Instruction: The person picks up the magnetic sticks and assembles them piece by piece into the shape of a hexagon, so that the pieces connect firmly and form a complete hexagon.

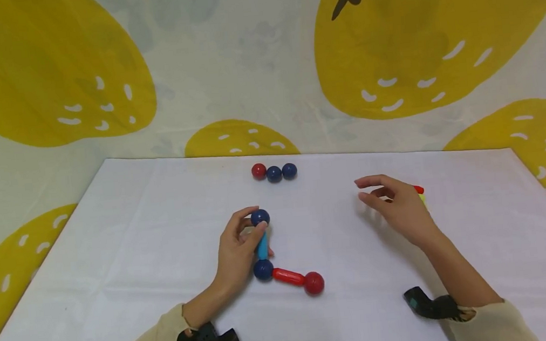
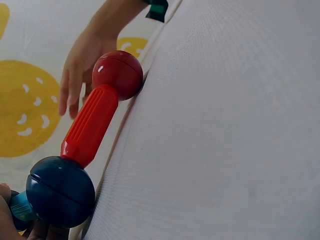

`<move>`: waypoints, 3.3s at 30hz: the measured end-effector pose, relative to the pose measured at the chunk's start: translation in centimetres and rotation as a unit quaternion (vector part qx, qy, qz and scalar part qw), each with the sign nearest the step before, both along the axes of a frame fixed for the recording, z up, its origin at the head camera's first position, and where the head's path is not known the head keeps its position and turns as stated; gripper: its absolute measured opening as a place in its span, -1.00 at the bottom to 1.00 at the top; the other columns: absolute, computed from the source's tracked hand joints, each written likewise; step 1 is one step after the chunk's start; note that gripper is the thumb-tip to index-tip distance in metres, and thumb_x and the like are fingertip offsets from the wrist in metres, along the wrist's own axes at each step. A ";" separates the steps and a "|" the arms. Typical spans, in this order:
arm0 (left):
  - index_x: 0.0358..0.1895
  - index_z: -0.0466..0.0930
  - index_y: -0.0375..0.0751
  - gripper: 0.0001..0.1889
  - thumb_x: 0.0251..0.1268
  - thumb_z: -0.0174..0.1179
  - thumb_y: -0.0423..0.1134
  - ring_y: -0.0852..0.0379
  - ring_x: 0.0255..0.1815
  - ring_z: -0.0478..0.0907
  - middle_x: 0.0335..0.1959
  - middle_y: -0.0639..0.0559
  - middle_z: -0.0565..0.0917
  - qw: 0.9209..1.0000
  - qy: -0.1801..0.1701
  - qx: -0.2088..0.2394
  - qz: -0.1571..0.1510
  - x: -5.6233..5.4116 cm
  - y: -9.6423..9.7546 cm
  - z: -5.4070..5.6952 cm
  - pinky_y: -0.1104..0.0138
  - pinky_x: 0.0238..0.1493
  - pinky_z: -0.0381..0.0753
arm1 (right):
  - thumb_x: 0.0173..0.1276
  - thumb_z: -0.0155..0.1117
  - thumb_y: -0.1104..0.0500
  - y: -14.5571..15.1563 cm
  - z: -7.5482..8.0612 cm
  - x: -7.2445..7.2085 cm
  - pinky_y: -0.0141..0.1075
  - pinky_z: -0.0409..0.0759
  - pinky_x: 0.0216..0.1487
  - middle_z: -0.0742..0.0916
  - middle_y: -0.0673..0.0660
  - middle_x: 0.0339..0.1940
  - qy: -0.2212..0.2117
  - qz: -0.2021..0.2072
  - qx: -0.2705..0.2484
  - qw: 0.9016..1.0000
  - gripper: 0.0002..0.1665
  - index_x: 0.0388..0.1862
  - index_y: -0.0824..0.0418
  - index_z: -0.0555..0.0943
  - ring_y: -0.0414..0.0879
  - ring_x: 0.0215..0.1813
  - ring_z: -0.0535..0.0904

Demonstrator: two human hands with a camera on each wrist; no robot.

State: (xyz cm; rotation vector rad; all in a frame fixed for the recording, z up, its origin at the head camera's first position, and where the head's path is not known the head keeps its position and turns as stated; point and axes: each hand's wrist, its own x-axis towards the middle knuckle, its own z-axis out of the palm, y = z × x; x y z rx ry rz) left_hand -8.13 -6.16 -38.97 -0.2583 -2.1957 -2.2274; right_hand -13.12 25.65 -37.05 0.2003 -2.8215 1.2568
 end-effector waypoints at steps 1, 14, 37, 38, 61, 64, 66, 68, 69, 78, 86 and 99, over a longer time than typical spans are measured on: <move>0.26 0.34 -0.21 -0.62 0.43 0.08 -0.30 -0.21 -0.49 0.64 -0.10 -0.14 0.52 1.000 -0.001 0.001 0.000 0.0 0.0 0.0 0.48 -0.59 0.43 | 0.35 0.25 -0.06 0.5 0.0 0.3 -0.44 0.42 -0.31 0.68 0.05 -0.03 0.001 -0.006 0.006 1.000 -0.60 0.14 0.00 0.59 -0.22 -0.17 0.59; 0.26 0.35 -0.21 -0.62 0.43 0.08 -0.31 -0.23 -0.50 0.63 -0.11 -0.13 0.51 1.000 0.003 0.003 -0.003 -0.2 0.2 -0.1 0.47 -0.56 0.49 | 0.31 0.33 0.03 6.2 -0.1 3.2 -0.59 0.42 -0.28 0.65 -0.14 -0.05 -0.003 -0.031 0.045 0.999 -0.63 0.08 0.05 0.61 -0.41 -0.20 0.53; 0.29 0.36 -0.07 -0.60 0.43 0.07 -0.34 -0.25 -0.48 0.61 0.02 -0.08 0.44 1.000 -0.015 -0.011 0.007 -0.2 0.1 0.0 0.49 -0.57 0.44 | 0.34 0.21 -0.17 8.6 -2.4 3.1 -0.47 0.50 -0.44 0.53 0.34 0.12 -0.065 -0.085 0.111 0.988 -0.47 0.16 0.11 0.54 -0.14 -0.20 0.40; 0.29 0.36 -0.07 -0.60 0.43 0.07 -0.34 -0.25 -0.47 0.60 0.02 -0.09 0.44 1.000 -0.015 -0.010 0.006 -0.2 0.1 0.0 0.49 -0.57 0.44 | 0.34 0.21 -0.16 8.7 -2.4 3.2 -0.47 0.51 -0.44 0.53 0.34 0.11 -0.064 -0.084 0.109 0.988 -0.46 0.16 0.12 0.54 -0.18 -0.22 0.40; 0.28 0.37 -0.15 -0.63 0.45 0.05 -0.29 -0.24 -0.50 0.60 -0.03 -0.13 0.43 1.000 0.000 0.003 0.007 -0.3 0.0 -0.1 0.48 -0.55 0.47 | 0.30 0.30 -0.11 8.7 -2.7 3.1 -0.44 0.47 -0.46 0.62 0.31 -0.07 -0.043 -0.059 0.148 0.986 -0.49 0.12 0.13 0.57 0.03 -0.19 0.43; 0.27 0.37 -0.16 -0.63 0.45 0.05 -0.30 -0.26 -0.51 0.59 -0.04 -0.14 0.44 1.000 0.003 0.007 0.006 -0.3 0.0 -0.1 0.47 -0.56 0.47 | 0.30 0.30 -0.11 8.8 -2.8 3.2 -0.43 0.45 -0.46 0.63 0.29 -0.09 -0.039 -0.057 0.147 0.987 -0.50 0.11 0.13 0.57 -0.05 -0.22 0.43; 0.27 0.37 -0.16 -0.63 0.45 0.05 -0.30 -0.27 -0.51 0.59 -0.04 -0.15 0.44 1.000 0.003 0.010 0.004 -0.2 0.0 0.0 0.46 -0.56 0.48 | 0.30 0.31 -0.10 8.8 -2.8 3.3 -0.43 0.44 -0.47 0.64 0.28 -0.11 -0.035 -0.055 0.144 0.987 -0.51 0.11 0.12 0.58 -0.16 -0.26 0.42; 0.27 0.37 -0.15 -0.63 0.45 0.04 -0.30 -0.27 -0.51 0.60 -0.04 -0.15 0.44 1.000 0.003 0.011 0.003 -0.3 0.0 0.0 0.45 -0.57 0.49 | 0.30 0.31 -0.08 8.7 -2.7 3.3 -0.44 0.44 -0.47 0.64 0.26 -0.11 -0.026 -0.051 0.140 0.988 -0.54 0.10 0.10 0.58 -0.28 -0.30 0.41; 0.27 0.37 -0.14 -0.63 0.45 0.04 -0.30 -0.27 -0.51 0.60 -0.04 -0.14 0.44 1.000 0.003 0.010 0.002 -0.3 0.0 0.0 0.45 -0.57 0.50 | 0.31 0.31 -0.06 8.7 -2.5 3.3 -0.44 0.46 -0.48 0.64 0.26 -0.10 -0.021 -0.045 0.137 0.989 -0.56 0.09 0.10 0.59 -0.32 -0.31 0.41; 0.26 0.39 -0.15 -0.63 0.44 0.06 -0.30 -0.26 -0.51 0.60 -0.05 -0.15 0.45 1.000 0.003 0.006 0.006 -0.2 -0.1 0.0 0.44 -0.53 0.51 | 0.22 0.40 0.23 5.0 -0.5 2.5 -0.45 0.40 -0.52 0.62 -0.12 -0.16 0.066 0.030 0.086 0.994 -0.65 0.00 0.00 0.65 -0.34 -0.35 0.49; 0.26 0.38 -0.14 -0.64 0.45 0.05 -0.30 -0.26 -0.52 0.59 -0.05 -0.14 0.45 1.000 0.003 0.011 0.003 -0.3 0.0 -0.2 0.43 -0.53 0.52 | 0.24 0.39 0.25 0.2 1.4 0.6 -0.49 0.45 -0.37 0.69 -0.08 -0.18 0.089 0.101 0.070 0.988 -0.64 -0.01 -0.07 0.66 -0.25 -0.30 0.48; 0.29 0.35 -0.13 -0.61 0.45 0.06 -0.23 -0.20 -0.52 0.61 -0.03 -0.10 0.46 1.000 0.001 0.008 0.003 -1.2 0.1 -2.5 0.45 -0.56 0.50 | 0.28 0.35 0.20 -5.3 2.2 -1.8 -0.37 0.48 -0.40 0.68 -0.20 -0.19 0.069 0.191 0.055 0.978 -0.67 -0.02 -0.14 0.66 -0.17 -0.29 0.48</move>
